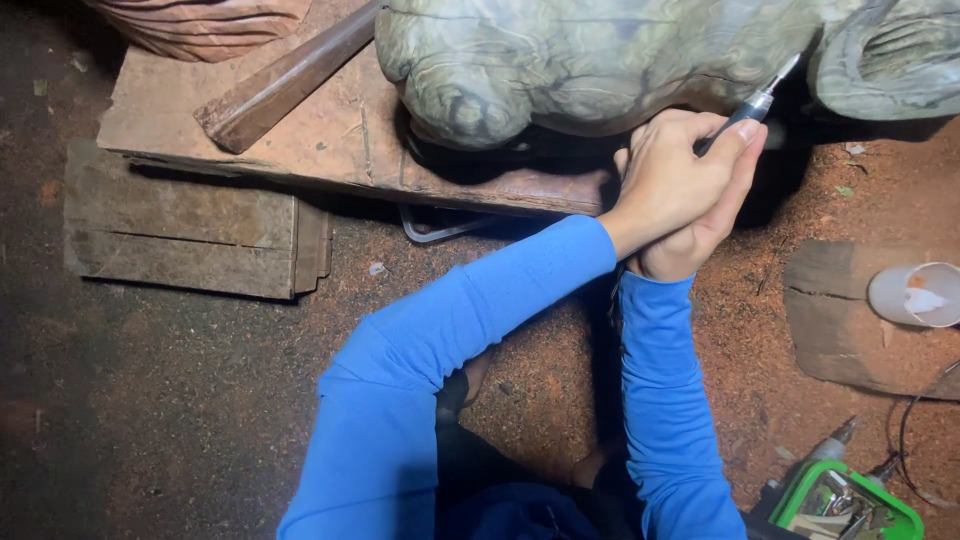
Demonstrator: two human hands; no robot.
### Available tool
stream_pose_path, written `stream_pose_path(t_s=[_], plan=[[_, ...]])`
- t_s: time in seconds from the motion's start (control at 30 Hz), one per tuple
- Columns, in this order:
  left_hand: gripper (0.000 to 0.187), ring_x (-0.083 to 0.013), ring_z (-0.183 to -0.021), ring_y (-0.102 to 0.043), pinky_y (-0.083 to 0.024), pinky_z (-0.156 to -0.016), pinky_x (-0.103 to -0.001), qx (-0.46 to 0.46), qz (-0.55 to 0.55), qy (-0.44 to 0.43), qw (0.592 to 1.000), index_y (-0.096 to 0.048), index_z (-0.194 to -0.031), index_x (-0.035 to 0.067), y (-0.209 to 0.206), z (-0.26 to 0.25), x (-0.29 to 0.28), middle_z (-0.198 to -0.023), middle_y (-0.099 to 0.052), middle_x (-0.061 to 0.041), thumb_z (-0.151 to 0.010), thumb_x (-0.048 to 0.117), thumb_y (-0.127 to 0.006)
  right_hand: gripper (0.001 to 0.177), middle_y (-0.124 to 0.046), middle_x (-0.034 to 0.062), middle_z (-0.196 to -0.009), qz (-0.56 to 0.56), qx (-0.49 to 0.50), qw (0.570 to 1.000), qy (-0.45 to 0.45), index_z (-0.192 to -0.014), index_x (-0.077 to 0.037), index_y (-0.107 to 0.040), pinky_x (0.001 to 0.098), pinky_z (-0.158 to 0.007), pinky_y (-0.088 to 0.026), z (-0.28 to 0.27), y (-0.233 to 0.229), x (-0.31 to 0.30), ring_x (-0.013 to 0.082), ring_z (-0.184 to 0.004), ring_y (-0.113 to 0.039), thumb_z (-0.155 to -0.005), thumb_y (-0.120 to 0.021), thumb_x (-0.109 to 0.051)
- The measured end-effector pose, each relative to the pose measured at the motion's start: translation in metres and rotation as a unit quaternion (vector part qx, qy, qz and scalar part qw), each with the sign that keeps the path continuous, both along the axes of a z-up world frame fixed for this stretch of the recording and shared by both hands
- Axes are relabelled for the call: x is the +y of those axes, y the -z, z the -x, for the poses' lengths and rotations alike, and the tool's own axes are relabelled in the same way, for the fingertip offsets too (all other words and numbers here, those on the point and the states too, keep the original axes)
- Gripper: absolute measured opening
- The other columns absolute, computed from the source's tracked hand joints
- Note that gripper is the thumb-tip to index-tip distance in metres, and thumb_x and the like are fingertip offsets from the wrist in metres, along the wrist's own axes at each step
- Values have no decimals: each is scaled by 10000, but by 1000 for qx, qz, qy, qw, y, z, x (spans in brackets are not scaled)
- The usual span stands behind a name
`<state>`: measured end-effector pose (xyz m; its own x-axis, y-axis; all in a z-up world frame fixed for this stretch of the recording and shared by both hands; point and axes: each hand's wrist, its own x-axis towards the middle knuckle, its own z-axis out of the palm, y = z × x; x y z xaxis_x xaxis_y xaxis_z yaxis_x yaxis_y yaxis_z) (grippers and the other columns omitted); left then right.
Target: Carving fine details into a wooden elephant sculpture using a handheld rotary tool.
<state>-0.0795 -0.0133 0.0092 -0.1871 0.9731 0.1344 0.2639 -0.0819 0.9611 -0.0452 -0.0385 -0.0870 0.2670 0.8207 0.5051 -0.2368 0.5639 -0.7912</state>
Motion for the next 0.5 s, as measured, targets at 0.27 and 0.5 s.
stream_pose_path(t_s=[0.27,0.5], plan=[[436,-278,-1142,-714,-502,-1001,-383,58,3,9,998,-797,-1016,231,0,3,-8,-1018,-798,-45,-900,540,-513,585,-439,157,-1632,2,-10,1000,1,-1630,-94,-359,413,-1178,-528,4,-1,-8,270,-1423,-544,-1114,-632,-134],[459,-270,-1251,-614,-415,-1101,-450,83,57,39,994,-792,-1101,272,23,-8,9,-1166,-738,9,-926,565,-486,568,-439,160,-1633,-4,-7,1000,12,-1631,-96,-356,414,-1188,-521,7,-10,-10,271,-1432,-541,-1125,-612,-123]])
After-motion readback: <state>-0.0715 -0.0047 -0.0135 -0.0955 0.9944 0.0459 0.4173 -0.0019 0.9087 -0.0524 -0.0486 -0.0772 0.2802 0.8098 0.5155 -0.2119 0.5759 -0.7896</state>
